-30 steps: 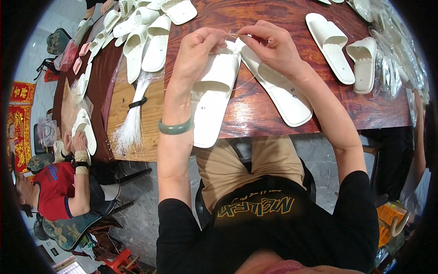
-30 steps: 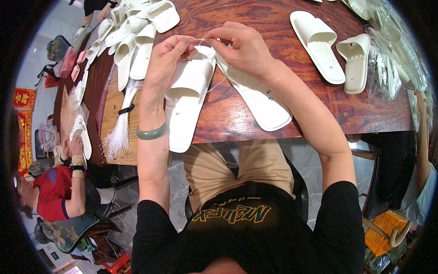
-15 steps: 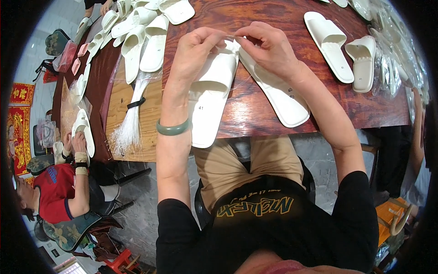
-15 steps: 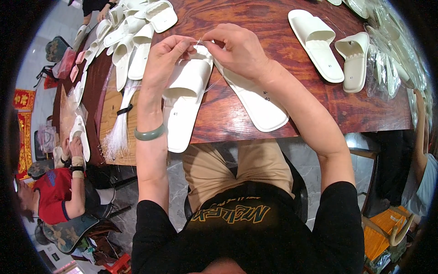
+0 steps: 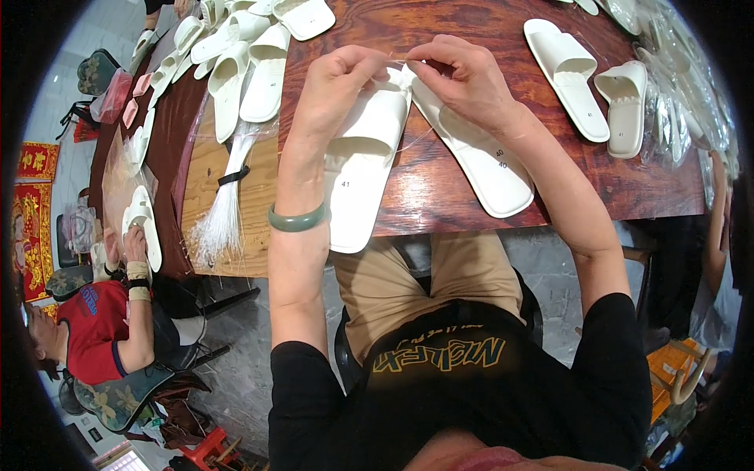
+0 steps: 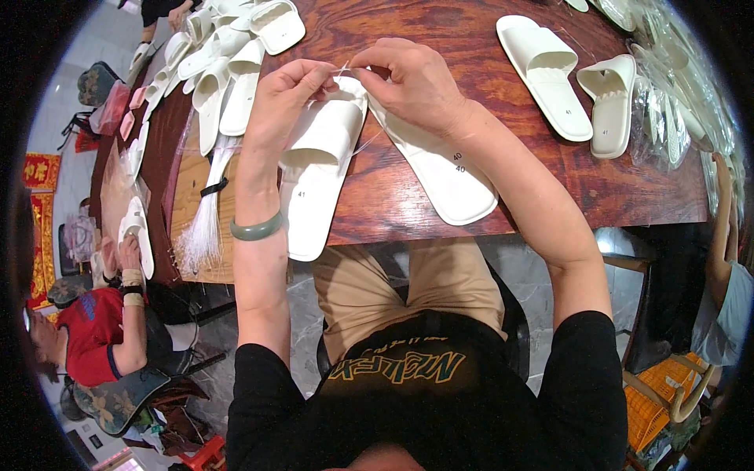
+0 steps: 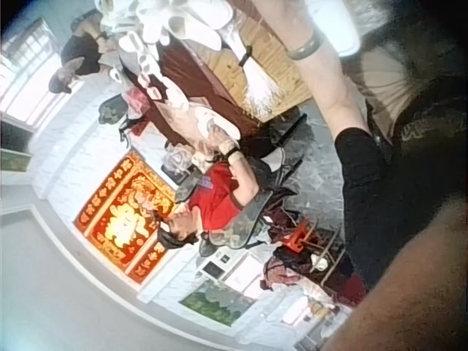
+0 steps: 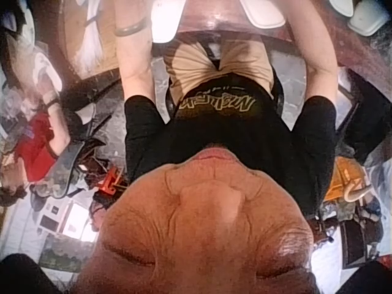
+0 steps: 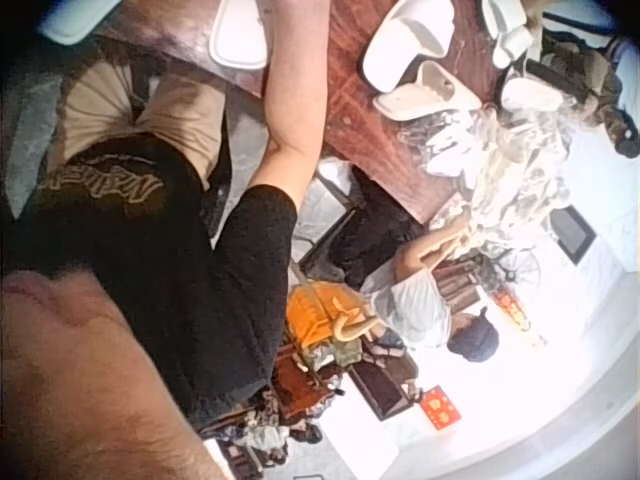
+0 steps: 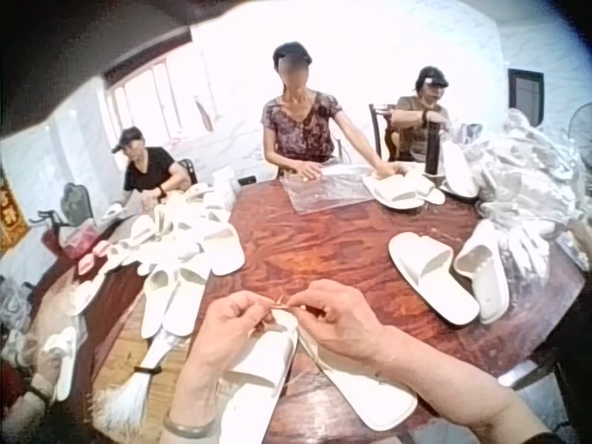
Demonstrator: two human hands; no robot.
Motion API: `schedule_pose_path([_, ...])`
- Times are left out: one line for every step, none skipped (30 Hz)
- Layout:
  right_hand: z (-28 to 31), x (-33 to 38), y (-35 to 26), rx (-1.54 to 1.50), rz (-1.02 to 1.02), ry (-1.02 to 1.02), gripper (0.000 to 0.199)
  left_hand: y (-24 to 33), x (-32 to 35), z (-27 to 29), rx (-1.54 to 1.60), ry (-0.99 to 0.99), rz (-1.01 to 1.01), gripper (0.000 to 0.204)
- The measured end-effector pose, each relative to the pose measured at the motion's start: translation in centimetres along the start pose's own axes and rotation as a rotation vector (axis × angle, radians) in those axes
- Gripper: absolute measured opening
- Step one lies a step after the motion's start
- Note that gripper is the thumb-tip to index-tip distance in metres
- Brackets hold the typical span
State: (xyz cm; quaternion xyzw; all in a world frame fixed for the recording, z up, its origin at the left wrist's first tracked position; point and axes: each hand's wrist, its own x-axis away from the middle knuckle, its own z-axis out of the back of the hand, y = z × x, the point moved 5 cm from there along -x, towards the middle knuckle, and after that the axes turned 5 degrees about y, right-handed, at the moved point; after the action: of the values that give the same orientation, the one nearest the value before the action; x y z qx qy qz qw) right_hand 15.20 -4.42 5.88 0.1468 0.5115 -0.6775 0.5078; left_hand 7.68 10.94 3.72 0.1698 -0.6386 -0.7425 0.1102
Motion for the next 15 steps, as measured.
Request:
schedule_pose_path([0.00, 0.02, 0.06, -0.001, -0.001, 0.004, 0.012, 0.00, 0.03, -0.01, 0.000, 0.001, 0.000, 0.018])
schedule_pose_path([0.01, 0.06, 0.02, -0.001, -0.001, 0.003, 0.012, 0.04, 0.07, -0.06, 0.003, -0.001, -0.002, 0.018])
schedule_pose_path([-0.09, 0.12, -0.01, -0.007, -0.007, -0.018, 0.012, 0.09, 0.11, -0.08, 0.006, -0.002, -0.005, 0.017])
schedule_pose_path([-0.15, 0.16, -0.01, -0.012, -0.013, -0.039, 0.012, 0.11, 0.11, -0.07, 0.006, -0.003, -0.006, 0.017])
schedule_pose_path([-0.12, 0.17, 0.02, -0.011, -0.013, -0.039, 0.012, 0.13, 0.11, -0.01, 0.027, 0.002, -0.003, 0.017])
schedule_pose_path([-0.03, 0.17, 0.16, -0.013, -0.033, -0.028, 0.012, 0.15, 0.11, 0.02, 0.048, 0.007, 0.000, 0.017])
schedule_pose_path([-0.01, 0.20, 0.25, -0.017, -0.054, -0.018, 0.012, 0.18, 0.17, -0.01, 0.048, 0.008, 0.001, 0.017])
schedule_pose_path([-0.06, 0.19, 0.16, -0.018, -0.055, -0.018, 0.012, 0.19, 0.23, -0.17, 0.054, -0.006, 0.010, 0.018])
schedule_pose_path([-0.18, 0.14, -0.12, -0.011, -0.036, -0.030, 0.012, 0.19, 0.27, -0.28, 0.060, -0.019, 0.020, 0.018])
schedule_pose_path([-0.20, 0.11, -0.33, -0.002, -0.017, -0.042, 0.012, 0.26, 0.27, -0.27, 0.060, -0.020, 0.020, 0.018])
schedule_pose_path([-0.12, 0.11, -0.27, -0.001, -0.017, -0.042, 0.012, 0.34, 0.25, -0.17, 0.047, -0.012, 0.014, 0.018])
schedule_pose_path([0.08, 0.08, -0.06, -0.001, -0.038, -0.022, 0.012, 0.39, 0.24, -0.11, 0.034, -0.004, 0.009, 0.018])
schedule_pose_path([0.17, 0.06, 0.10, -0.004, -0.057, -0.003, 0.012, 0.30, 0.21, -0.09, 0.034, -0.002, 0.009, 0.018])
schedule_pose_path([0.08, 0.03, 0.06, -0.006, -0.057, -0.003, 0.012, 0.18, 0.14, -0.11, 0.010, -0.004, -0.001, 0.018])
schedule_pose_path([-0.03, -0.04, -0.08, -0.032, -0.045, -0.001, 0.012, 0.13, 0.12, -0.10, -0.014, -0.005, -0.012, 0.019])
